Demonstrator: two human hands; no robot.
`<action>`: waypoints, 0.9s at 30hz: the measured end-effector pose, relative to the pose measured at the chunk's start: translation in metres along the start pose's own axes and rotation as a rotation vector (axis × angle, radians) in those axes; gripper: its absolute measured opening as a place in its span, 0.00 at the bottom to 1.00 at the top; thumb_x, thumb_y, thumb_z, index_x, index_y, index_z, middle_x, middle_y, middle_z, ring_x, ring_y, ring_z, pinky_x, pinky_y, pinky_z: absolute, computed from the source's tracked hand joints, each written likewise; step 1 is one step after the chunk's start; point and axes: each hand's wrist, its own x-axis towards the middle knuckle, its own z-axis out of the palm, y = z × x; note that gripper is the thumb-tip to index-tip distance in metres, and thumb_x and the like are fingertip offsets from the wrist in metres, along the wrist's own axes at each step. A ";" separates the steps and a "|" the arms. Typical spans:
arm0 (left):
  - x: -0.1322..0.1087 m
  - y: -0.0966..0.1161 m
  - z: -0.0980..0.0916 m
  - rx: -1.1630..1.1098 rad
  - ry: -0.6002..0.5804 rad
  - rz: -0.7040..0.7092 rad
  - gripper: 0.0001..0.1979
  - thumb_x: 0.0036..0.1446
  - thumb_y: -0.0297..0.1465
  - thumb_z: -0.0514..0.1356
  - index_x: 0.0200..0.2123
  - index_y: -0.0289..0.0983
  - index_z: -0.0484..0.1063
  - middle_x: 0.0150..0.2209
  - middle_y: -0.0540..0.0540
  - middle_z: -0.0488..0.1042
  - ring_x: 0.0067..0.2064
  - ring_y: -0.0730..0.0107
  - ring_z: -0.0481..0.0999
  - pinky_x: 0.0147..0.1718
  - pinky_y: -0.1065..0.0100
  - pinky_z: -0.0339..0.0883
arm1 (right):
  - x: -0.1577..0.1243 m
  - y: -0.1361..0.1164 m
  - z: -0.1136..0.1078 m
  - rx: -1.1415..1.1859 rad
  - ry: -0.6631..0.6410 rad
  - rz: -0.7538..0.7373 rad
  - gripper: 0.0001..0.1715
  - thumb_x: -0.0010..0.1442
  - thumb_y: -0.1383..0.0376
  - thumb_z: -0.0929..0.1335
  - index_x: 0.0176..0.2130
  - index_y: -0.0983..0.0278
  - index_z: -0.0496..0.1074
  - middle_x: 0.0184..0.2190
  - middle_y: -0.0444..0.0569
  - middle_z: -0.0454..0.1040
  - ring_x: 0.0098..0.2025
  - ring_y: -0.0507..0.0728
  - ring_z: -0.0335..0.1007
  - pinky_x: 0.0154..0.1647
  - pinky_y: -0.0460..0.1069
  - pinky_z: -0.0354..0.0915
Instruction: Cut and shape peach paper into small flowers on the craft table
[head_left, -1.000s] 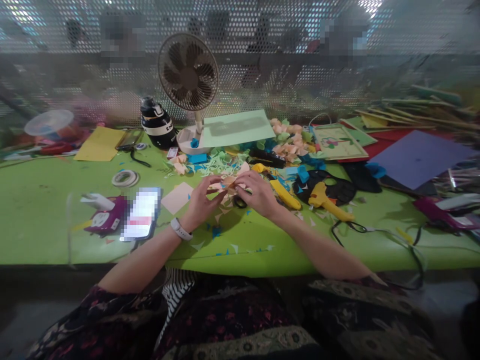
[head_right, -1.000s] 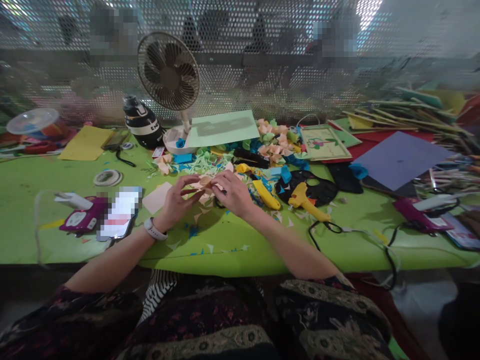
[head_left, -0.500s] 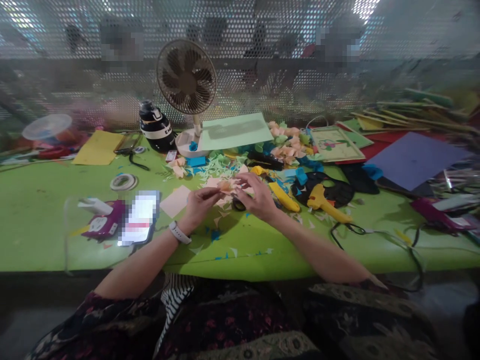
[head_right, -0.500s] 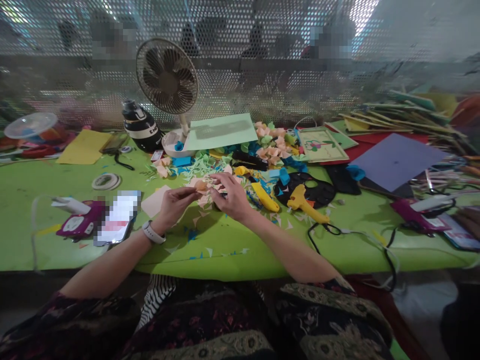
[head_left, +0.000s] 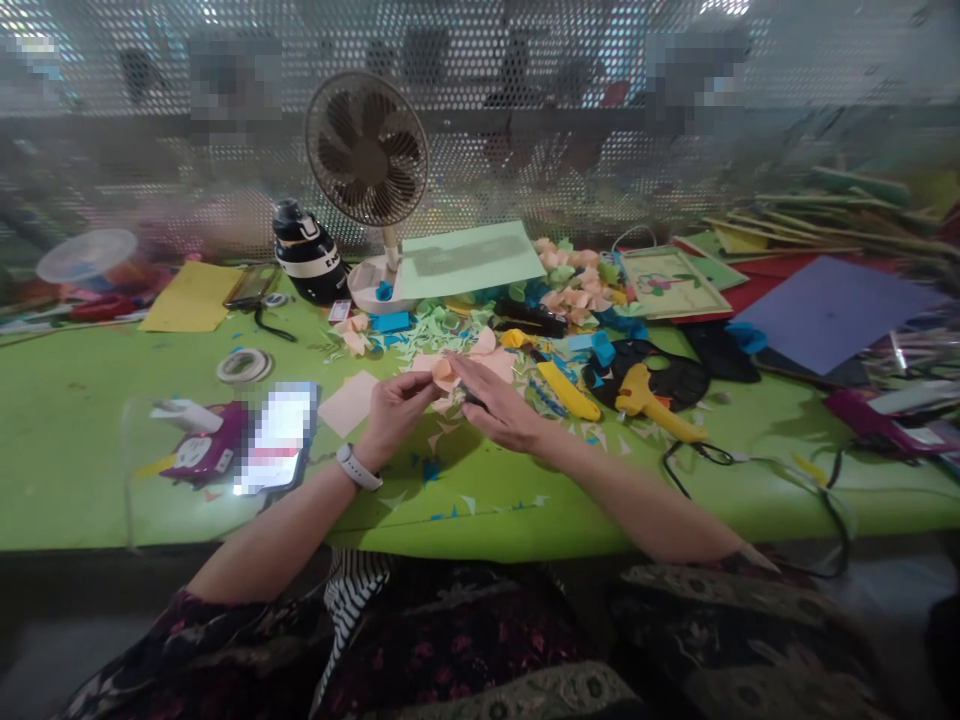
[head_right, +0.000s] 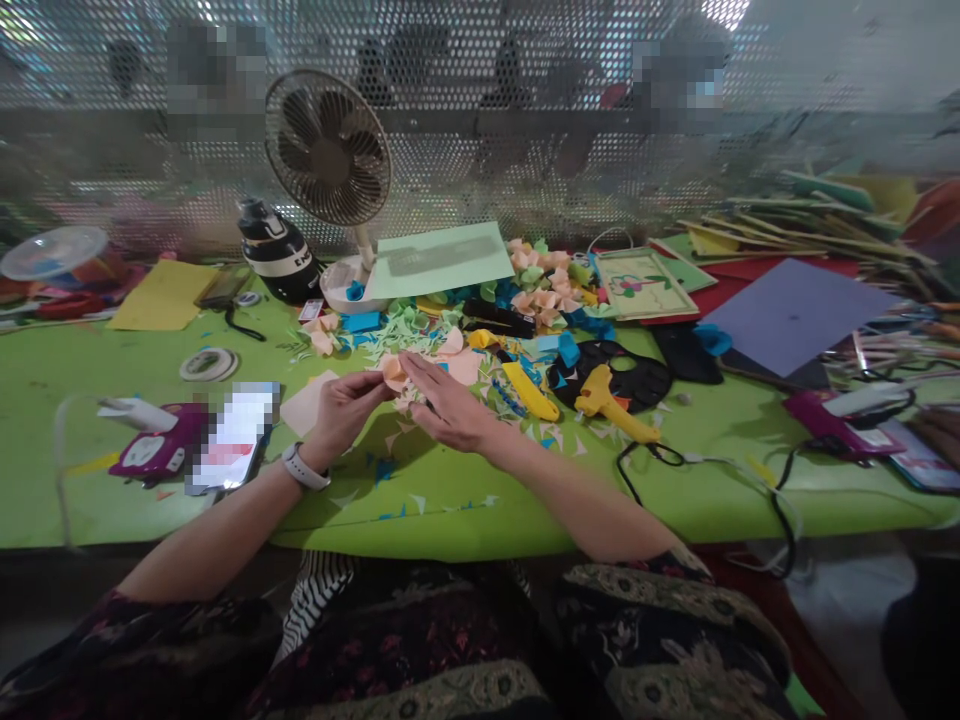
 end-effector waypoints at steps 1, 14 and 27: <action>0.000 0.000 0.000 0.006 -0.001 0.012 0.15 0.49 0.40 0.70 0.36 0.36 0.83 0.35 0.44 0.83 0.35 0.64 0.81 0.38 0.62 0.78 | 0.000 -0.001 0.000 -0.004 -0.009 0.001 0.42 0.64 0.66 0.61 0.72 0.60 0.44 0.72 0.55 0.50 0.73 0.63 0.46 0.71 0.67 0.50; -0.001 -0.001 0.001 0.010 0.023 0.049 0.15 0.49 0.39 0.69 0.35 0.34 0.82 0.34 0.44 0.83 0.32 0.66 0.79 0.35 0.65 0.76 | 0.002 -0.005 0.003 -0.059 -0.041 0.036 0.40 0.65 0.64 0.58 0.72 0.69 0.43 0.71 0.62 0.50 0.72 0.65 0.46 0.71 0.67 0.51; -0.001 -0.003 0.000 0.096 0.029 0.111 0.12 0.53 0.37 0.67 0.36 0.35 0.81 0.35 0.43 0.83 0.34 0.65 0.81 0.36 0.64 0.77 | 0.002 -0.006 0.003 0.024 0.091 0.092 0.37 0.64 0.65 0.61 0.70 0.61 0.51 0.68 0.58 0.58 0.69 0.64 0.55 0.66 0.67 0.59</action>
